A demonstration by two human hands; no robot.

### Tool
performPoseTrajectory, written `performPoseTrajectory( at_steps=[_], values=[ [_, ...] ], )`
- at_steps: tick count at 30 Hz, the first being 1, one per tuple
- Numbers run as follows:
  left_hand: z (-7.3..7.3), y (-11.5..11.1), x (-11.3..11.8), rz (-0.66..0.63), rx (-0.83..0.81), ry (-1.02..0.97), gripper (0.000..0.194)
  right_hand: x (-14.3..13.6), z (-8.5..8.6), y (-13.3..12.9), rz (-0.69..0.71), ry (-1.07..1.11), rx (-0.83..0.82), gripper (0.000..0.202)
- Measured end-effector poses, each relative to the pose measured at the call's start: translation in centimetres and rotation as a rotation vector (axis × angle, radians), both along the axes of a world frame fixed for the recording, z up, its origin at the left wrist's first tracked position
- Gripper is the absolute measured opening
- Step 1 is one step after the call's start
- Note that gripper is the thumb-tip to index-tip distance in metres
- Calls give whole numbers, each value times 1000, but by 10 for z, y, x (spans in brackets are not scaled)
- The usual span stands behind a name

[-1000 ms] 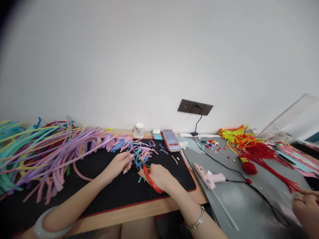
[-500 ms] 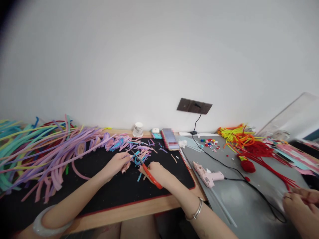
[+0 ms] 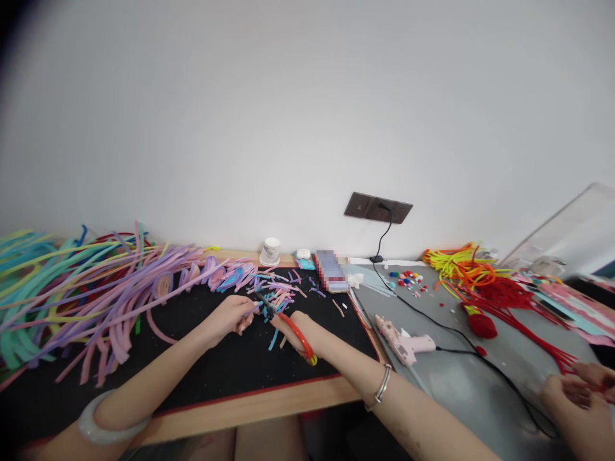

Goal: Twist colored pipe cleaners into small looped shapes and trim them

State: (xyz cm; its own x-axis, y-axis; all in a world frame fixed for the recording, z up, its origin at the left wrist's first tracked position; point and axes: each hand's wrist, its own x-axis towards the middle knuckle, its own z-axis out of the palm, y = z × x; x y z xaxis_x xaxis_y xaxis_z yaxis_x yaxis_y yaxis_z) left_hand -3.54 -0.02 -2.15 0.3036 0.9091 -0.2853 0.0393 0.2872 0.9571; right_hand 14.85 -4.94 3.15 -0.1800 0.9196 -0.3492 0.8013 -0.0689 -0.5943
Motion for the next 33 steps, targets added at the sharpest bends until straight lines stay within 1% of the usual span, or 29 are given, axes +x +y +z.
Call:
performPoseTrajectory(
  at_steps=[4,6,7,8,10,12,14,16,17,19,21,23,25,26,28,30,31,32,33],
  values=[
    [-2,2,-2,6,8,-10,27,1,-3,4,11,51,-104,59],
    [-3,2,-3,27,27,-17,29,4,0,7,-18,-3,-145,58],
    [-3,3,-3,42,44,-33,30,6,2,9,-34,-50,-128,56],
    [-3,3,-4,57,64,-64,31,10,4,11,-42,-107,-81,55],
    [-2,4,-5,86,84,-175,33,19,7,16,-52,-249,82,50],
    [-1,5,-5,114,34,-309,31,30,8,20,-82,-406,227,46],
    [2,6,-7,135,-68,-410,28,38,5,22,-128,-547,294,45],
    [4,6,-8,151,-152,-470,23,41,0,22,-153,-646,310,42],
    [5,6,-9,153,-169,-487,19,42,-3,21,-155,-676,311,41],
    [5,5,-11,141,-153,-484,13,41,-9,20,-148,-704,318,39],
    [5,4,-12,96,-98,-434,11,40,-11,18,-145,-714,325,38],
    [3,4,-12,47,-41,-358,12,38,-9,16,-134,-720,314,34],
    [1,4,-10,10,4,-267,14,36,-1,15,-116,-717,297,29],
    [-1,4,-9,-6,25,-218,15,34,4,14,-112,-703,309,26],
    [-4,5,-7,-47,91,-125,17,27,13,15,-122,-604,423,26],
    [-6,5,-7,-102,225,-47,19,16,18,19,-125,-347,526,25],
    [-6,5,-7,-127,314,-10,20,9,17,22,-115,-166,494,24],
    [-5,4,-7,-142,411,30,22,2,15,26,-102,26,398,23],
    [-4,3,-8,-140,506,75,24,-5,12,29,-110,217,259,20]
  ],
)
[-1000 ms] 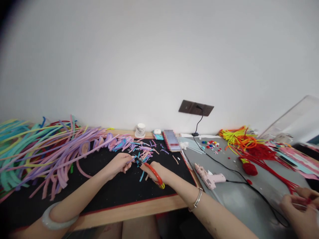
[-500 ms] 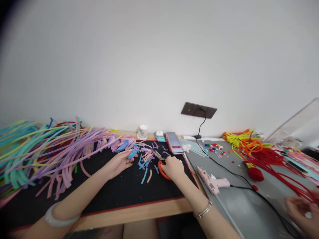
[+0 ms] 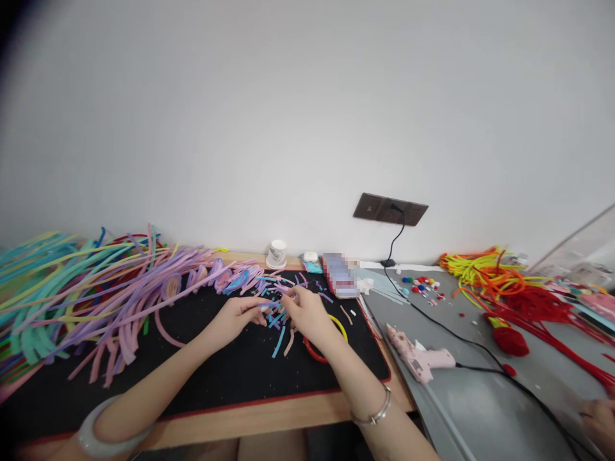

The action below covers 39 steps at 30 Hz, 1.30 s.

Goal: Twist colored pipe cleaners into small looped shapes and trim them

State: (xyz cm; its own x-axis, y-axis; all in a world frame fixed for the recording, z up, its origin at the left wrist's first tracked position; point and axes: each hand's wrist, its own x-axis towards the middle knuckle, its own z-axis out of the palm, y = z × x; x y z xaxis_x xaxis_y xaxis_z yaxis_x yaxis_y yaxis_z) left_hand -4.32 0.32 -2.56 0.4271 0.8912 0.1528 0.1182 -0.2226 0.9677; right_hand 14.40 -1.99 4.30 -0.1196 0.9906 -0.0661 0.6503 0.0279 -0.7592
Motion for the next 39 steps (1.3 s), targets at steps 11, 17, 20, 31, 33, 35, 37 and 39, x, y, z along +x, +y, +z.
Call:
performPoseTrajectory(
  at_steps=[11,17,20,31,33,35,37,39],
  values=[
    [8,5,-4,150,-243,-245,47,-18,-40,30,-8,718,9,14],
    [2,9,-6,180,-183,-131,28,-21,-53,33,13,674,50,12],
    [5,8,-7,192,-81,-18,22,-20,-56,33,55,581,20,10],
    [8,8,-8,156,31,76,19,-24,-63,28,17,439,89,4],
    [6,10,-8,150,14,45,21,-26,-62,27,26,501,53,4],
    [5,10,-9,156,22,56,19,-27,-61,26,47,537,13,6],
    [6,9,-9,153,74,106,16,-28,-60,25,56,528,-12,4],
    [8,8,-10,160,157,160,16,-30,-60,24,41,485,9,2]
  ],
)
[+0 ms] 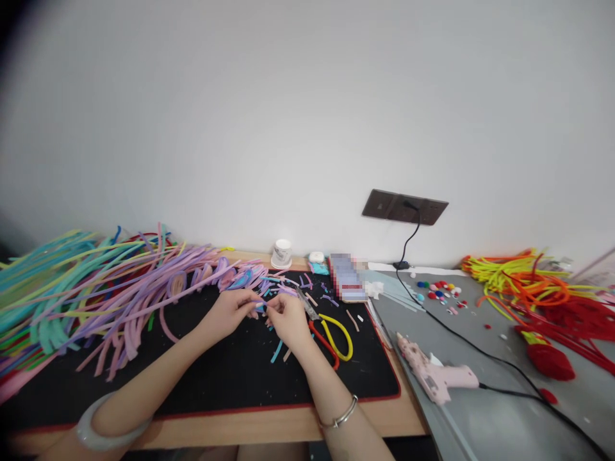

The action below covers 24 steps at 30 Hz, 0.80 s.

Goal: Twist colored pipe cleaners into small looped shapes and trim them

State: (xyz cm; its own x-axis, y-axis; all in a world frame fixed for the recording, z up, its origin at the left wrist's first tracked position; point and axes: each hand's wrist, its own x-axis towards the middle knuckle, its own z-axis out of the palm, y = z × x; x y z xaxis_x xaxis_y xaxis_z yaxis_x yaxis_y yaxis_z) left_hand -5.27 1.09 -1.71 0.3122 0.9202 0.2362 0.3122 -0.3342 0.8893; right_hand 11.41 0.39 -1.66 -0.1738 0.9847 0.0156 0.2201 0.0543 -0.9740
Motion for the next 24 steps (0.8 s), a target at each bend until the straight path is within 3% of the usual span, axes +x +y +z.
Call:
performPoseTrajectory(
  at_steps=[5,9,15,20,24],
  values=[
    [9,-2,-1,32,125,52,17,-5,0,-1,-79,-77,80,8],
    [11,1,-6,0,34,21,16,-2,-2,3,-7,4,35,5],
    [9,3,-10,5,-57,-55,19,6,1,5,95,154,-78,34],
    [10,1,-10,-42,-34,-19,19,11,14,0,218,-88,-18,15],
    [11,0,-10,-35,-48,-30,19,12,16,-1,191,-210,75,14]
  ],
)
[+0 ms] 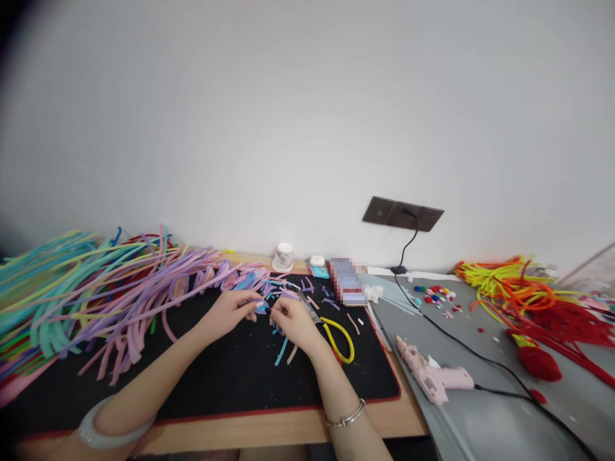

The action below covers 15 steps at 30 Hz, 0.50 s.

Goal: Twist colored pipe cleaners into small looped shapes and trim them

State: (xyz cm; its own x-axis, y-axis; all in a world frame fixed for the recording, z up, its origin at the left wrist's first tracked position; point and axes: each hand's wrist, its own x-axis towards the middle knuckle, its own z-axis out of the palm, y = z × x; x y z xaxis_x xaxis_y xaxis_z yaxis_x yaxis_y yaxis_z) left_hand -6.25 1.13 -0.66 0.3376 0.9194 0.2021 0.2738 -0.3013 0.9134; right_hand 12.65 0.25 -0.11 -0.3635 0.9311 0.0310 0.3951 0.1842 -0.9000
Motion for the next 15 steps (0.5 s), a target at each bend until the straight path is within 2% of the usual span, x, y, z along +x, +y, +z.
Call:
performPoseTrajectory(
  at_steps=[4,9,15],
  values=[
    [-1,1,1,43,-87,-104,19,-1,-2,0,-15,-5,78,17],
    [-3,4,4,144,-272,-377,30,-5,-6,3,-157,133,77,20],
    [-7,6,6,132,-230,-343,24,-10,2,0,-81,61,55,17]
  ],
)
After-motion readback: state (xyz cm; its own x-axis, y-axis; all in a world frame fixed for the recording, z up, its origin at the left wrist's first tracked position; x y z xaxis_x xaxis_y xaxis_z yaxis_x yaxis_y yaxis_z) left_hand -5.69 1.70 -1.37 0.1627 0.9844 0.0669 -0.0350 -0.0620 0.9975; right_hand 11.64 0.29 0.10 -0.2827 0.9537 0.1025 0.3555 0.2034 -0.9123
